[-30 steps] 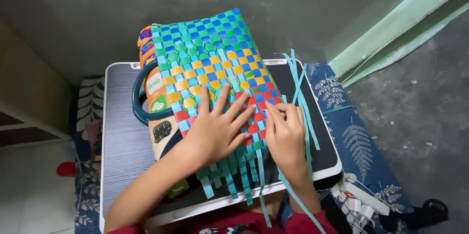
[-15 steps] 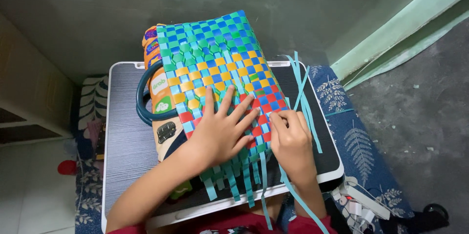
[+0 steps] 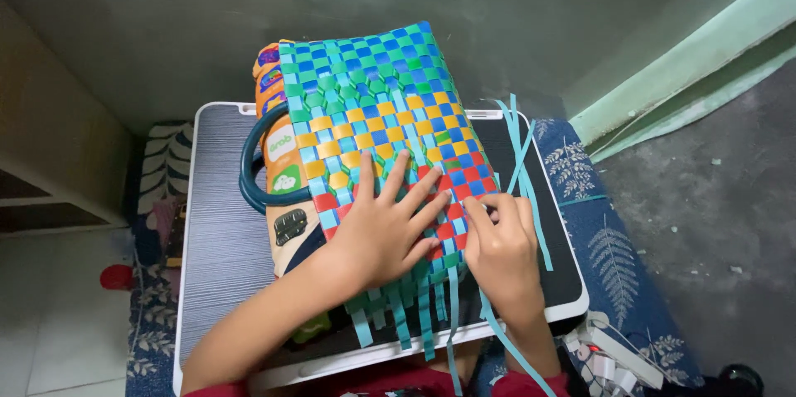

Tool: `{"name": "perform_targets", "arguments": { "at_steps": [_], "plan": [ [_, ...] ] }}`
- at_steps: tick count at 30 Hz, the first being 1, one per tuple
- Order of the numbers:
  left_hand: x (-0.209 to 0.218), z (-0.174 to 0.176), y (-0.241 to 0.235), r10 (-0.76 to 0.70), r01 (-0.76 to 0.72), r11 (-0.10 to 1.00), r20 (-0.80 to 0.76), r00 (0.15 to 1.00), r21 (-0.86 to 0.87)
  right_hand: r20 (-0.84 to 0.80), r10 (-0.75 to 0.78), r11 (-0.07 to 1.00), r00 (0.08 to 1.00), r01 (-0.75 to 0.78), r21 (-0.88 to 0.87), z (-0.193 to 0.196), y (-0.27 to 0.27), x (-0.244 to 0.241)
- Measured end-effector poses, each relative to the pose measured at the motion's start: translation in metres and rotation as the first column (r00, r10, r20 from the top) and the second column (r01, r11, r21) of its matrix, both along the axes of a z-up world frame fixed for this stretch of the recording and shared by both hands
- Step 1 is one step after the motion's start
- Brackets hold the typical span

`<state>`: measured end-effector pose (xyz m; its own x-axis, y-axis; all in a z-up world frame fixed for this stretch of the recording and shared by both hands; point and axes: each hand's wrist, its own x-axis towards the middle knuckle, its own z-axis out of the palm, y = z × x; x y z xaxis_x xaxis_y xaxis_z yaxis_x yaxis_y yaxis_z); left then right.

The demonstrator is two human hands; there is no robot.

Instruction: Weaving and tucking plastic strips into a colorful handmade bag

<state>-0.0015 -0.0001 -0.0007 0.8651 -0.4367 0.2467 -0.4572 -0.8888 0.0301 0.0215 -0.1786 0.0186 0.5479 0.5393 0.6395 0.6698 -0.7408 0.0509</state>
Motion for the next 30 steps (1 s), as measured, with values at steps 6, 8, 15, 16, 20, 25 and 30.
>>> {"name": "perform_targets", "arguments": {
  "at_steps": [6, 8, 15, 16, 20, 25, 30],
  "plan": [
    [0.002, 0.001, 0.0, -0.014, 0.013, 1.0, -0.035, 0.999, -0.023, 0.024, -0.003, 0.998, 1.0, 0.005, -0.07, 0.012, 0.003, 0.003],
    [0.002, 0.002, 0.0, -0.003, 0.003, 1.0, -0.041, 0.999, -0.012, 0.006, -0.011, 0.995, 1.0, 0.012, -0.095, 0.013, 0.004, 0.002],
    [0.003, -0.006, 0.0, -0.009, 0.008, 1.0, -0.019, 1.0, -0.028, 0.017, -0.031, 0.991, 0.999, 0.033, -0.132, 0.007, 0.006, 0.003],
    [0.005, -0.011, 0.0, 0.005, -0.004, 1.0, 0.086, 0.996, -0.016, -0.034, -0.031, 0.985, 0.999, 0.025, -0.172, 0.007, 0.005, 0.002],
    [0.006, -0.017, 0.0, 0.018, -0.017, 1.0, 0.218, 0.976, -0.005, -0.08, -0.054, 0.97, 0.995, 0.033, -0.242, 0.008, 0.006, -0.001],
    [0.007, -0.016, 0.001, 0.012, -0.008, 1.0, 0.195, 0.981, -0.019, -0.102, -0.086, 0.963, 0.991, 0.056, -0.263, 0.004, 0.003, 0.003],
    [0.007, -0.017, -0.001, 0.027, -0.031, 0.999, 0.165, 0.986, 0.02, -0.061, -0.053, 0.983, 0.997, 0.041, -0.181, -0.001, 0.006, 0.002]
  ]
}}
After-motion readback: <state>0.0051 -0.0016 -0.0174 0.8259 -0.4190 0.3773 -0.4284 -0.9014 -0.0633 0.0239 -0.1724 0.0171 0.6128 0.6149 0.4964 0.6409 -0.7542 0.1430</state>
